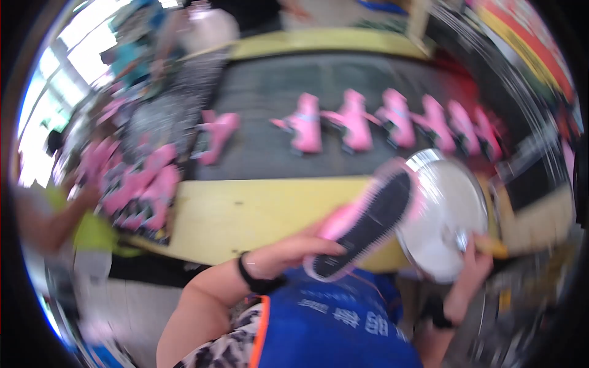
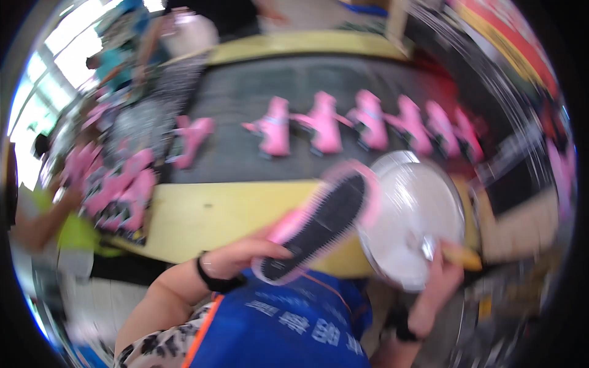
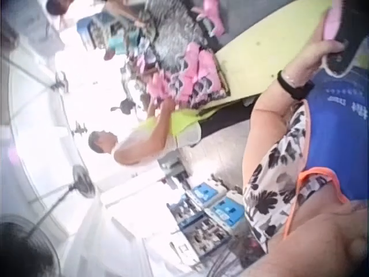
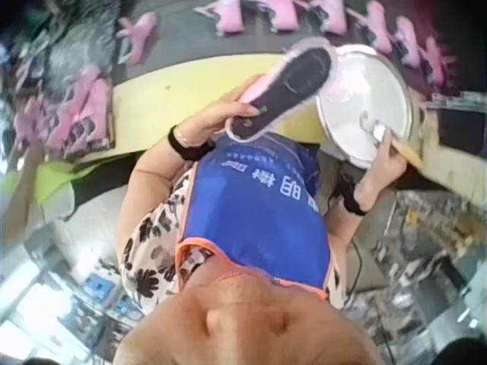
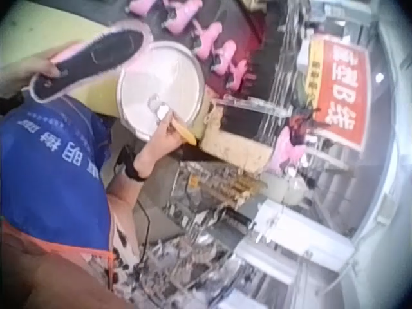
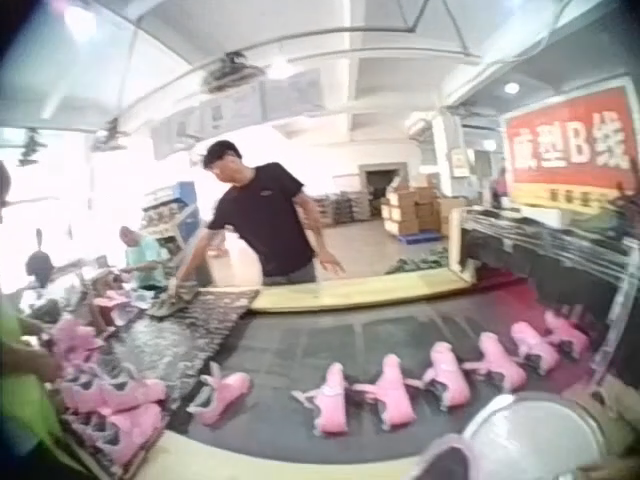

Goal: Applying adhesive to the bottom of pink shoes using a brush.

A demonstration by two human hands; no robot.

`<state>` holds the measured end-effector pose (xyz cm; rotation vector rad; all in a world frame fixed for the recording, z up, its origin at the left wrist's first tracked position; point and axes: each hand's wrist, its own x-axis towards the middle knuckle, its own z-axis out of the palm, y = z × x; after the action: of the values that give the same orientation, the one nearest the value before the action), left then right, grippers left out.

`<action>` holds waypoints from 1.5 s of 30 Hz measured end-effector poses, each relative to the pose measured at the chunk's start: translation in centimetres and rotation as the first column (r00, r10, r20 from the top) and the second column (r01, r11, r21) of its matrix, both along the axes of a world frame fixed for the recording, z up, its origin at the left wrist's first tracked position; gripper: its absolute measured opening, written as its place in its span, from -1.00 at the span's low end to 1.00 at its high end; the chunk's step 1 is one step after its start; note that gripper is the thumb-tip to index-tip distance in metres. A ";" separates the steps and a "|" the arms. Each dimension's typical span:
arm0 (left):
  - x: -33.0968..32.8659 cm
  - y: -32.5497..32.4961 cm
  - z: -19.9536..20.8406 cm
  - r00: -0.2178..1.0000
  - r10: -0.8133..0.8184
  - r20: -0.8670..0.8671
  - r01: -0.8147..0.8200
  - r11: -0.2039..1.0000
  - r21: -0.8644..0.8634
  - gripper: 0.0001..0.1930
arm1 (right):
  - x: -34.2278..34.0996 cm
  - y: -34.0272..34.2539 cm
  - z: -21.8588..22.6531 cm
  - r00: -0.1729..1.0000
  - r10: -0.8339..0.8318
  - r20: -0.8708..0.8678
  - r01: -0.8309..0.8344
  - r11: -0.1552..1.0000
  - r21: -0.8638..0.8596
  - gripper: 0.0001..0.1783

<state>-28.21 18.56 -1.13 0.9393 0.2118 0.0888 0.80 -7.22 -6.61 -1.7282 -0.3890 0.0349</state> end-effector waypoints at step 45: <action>17.1 -6.2 7.0 0.851 -0.304 -0.429 0.334 0.943 -0.006 -0.09 | 7.9 -4.0 8.8 0.787 0.381 0.485 -0.308 0.924 -0.226 -0.75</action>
<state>-11.08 12.35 5.85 1.0445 0.4552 -0.4262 8.67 -11.18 2.18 -1.7630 -1.1336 -0.1518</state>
